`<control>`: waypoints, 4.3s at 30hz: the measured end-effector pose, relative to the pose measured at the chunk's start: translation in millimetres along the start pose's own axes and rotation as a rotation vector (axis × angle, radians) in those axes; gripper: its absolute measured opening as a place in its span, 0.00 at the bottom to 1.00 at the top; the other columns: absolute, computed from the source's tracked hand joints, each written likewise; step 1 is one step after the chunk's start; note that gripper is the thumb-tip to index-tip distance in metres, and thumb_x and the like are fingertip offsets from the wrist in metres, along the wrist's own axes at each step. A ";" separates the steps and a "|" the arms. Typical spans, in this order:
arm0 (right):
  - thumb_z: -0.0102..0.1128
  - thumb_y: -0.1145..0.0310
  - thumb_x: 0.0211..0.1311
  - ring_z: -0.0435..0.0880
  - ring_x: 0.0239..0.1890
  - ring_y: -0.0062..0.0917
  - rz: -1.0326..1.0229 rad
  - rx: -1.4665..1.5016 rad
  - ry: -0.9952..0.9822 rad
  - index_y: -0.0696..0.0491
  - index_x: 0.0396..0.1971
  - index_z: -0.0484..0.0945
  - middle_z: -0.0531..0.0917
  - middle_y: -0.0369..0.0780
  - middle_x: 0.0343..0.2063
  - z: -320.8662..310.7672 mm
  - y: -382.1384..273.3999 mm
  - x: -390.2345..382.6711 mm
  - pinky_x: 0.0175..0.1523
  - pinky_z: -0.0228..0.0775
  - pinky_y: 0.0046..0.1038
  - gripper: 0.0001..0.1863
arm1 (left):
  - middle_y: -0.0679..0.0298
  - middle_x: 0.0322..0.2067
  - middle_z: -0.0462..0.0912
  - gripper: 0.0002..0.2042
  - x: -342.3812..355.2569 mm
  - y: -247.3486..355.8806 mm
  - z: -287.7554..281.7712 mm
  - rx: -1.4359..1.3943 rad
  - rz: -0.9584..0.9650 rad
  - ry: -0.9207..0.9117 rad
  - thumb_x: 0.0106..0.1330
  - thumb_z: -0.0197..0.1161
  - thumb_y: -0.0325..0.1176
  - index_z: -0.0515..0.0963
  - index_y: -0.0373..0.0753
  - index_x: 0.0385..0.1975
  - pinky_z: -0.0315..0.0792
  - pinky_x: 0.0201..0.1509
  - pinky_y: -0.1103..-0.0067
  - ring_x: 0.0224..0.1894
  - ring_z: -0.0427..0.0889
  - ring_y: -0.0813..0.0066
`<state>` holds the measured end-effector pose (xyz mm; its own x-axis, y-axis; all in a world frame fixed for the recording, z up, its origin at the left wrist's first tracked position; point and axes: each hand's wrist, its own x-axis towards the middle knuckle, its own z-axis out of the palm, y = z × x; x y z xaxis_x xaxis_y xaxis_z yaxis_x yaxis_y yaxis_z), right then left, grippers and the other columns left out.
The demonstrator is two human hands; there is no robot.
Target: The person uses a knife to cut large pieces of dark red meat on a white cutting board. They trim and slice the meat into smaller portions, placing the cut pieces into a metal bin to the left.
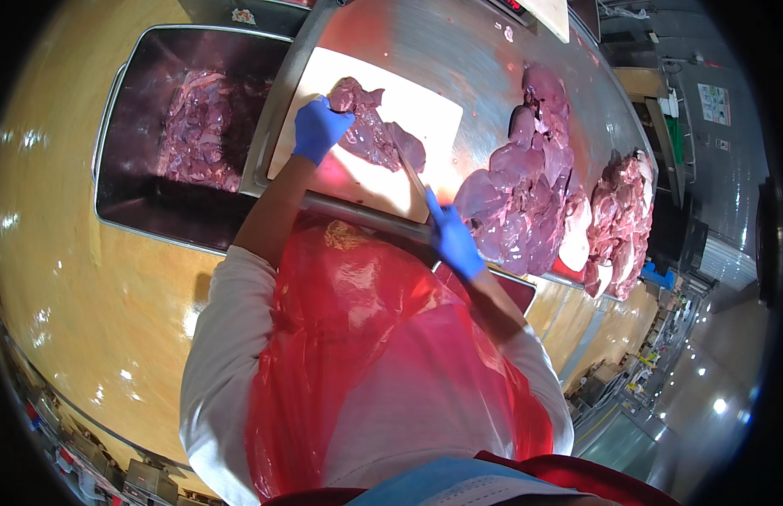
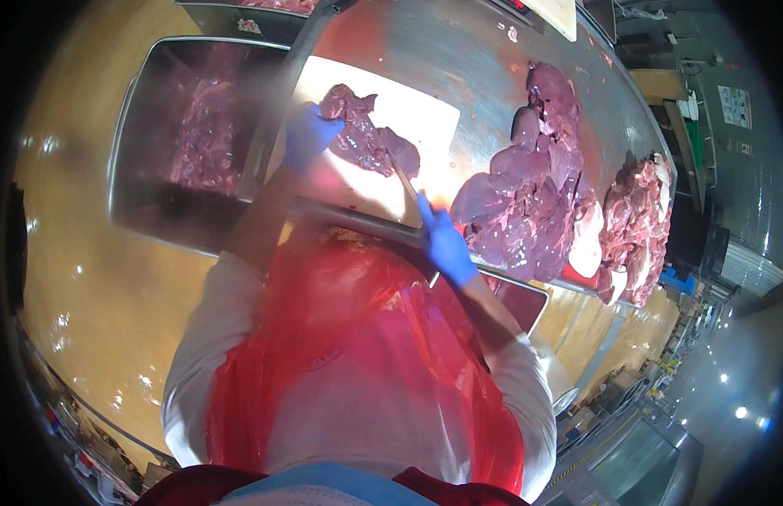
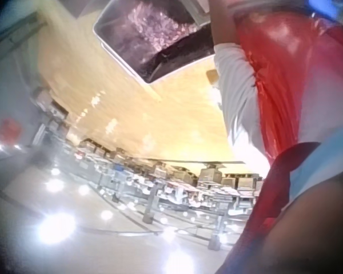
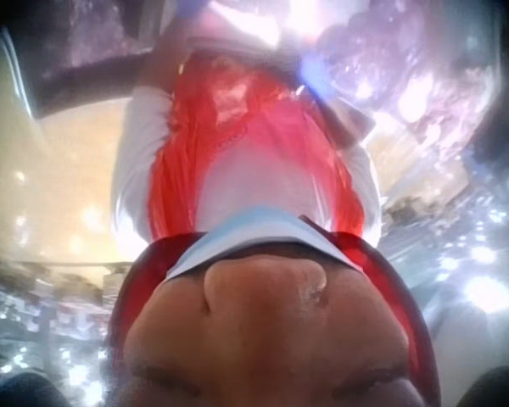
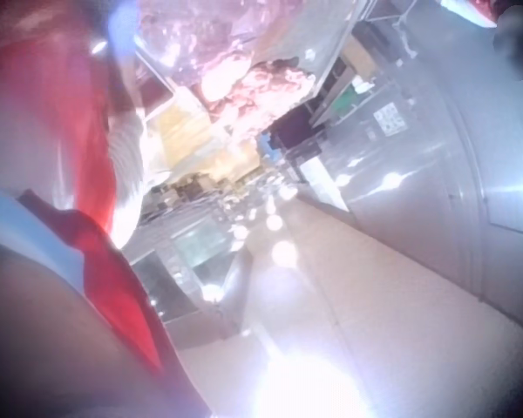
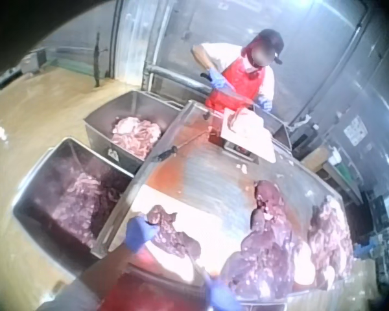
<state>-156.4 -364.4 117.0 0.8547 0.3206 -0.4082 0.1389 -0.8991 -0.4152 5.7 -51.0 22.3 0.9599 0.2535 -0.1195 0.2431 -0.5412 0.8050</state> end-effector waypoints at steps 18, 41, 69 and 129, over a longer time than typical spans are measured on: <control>0.46 0.79 0.62 0.80 0.50 0.57 -0.133 -0.074 0.016 0.51 0.74 0.56 0.73 0.62 0.57 17.0 -1.6 41.9 0.52 0.77 0.47 0.37 | 0.48 0.27 0.86 0.18 13.8 -16.0 -11.9 0.014 0.041 0.015 0.47 0.73 0.42 0.85 0.34 0.31 0.80 0.39 0.67 0.31 0.87 0.54; 0.51 0.87 0.60 0.76 0.38 0.32 0.160 0.419 0.652 0.49 0.74 0.63 0.74 0.45 0.40 38.4 48.2 -101.3 0.49 0.72 0.26 0.39 | 0.65 0.34 0.78 0.05 81.0 -6.3 42.5 -0.025 0.729 -0.553 0.54 0.62 0.34 0.78 0.46 0.29 0.72 0.50 0.62 0.47 0.79 0.60; 0.56 0.85 0.62 0.74 0.34 0.28 0.529 0.363 0.895 0.50 0.73 0.64 0.74 0.41 0.35 89.1 55.8 -194.8 0.43 0.72 0.29 0.38 | 0.49 0.54 0.78 0.13 191.3 -29.9 -69.1 0.671 0.750 -0.304 0.61 0.61 0.29 0.83 0.40 0.45 0.73 0.62 0.63 0.55 0.76 0.43; 0.58 0.80 0.62 0.83 0.46 0.49 0.343 0.435 0.745 0.45 0.69 0.70 0.79 0.52 0.47 64.9 49.7 -124.0 0.52 0.77 0.41 0.34 | 0.53 0.40 0.78 0.15 42.1 85.8 -31.8 0.929 1.068 -0.490 0.53 0.64 0.26 0.77 0.40 0.42 0.74 0.50 0.60 0.47 0.77 0.50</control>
<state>-288.0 -429.4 94.2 0.9359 -0.3524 0.0003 -0.2521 -0.6700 -0.6982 62.6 -61.2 104.9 0.6419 -0.7646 -0.0577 -0.7654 -0.6434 0.0124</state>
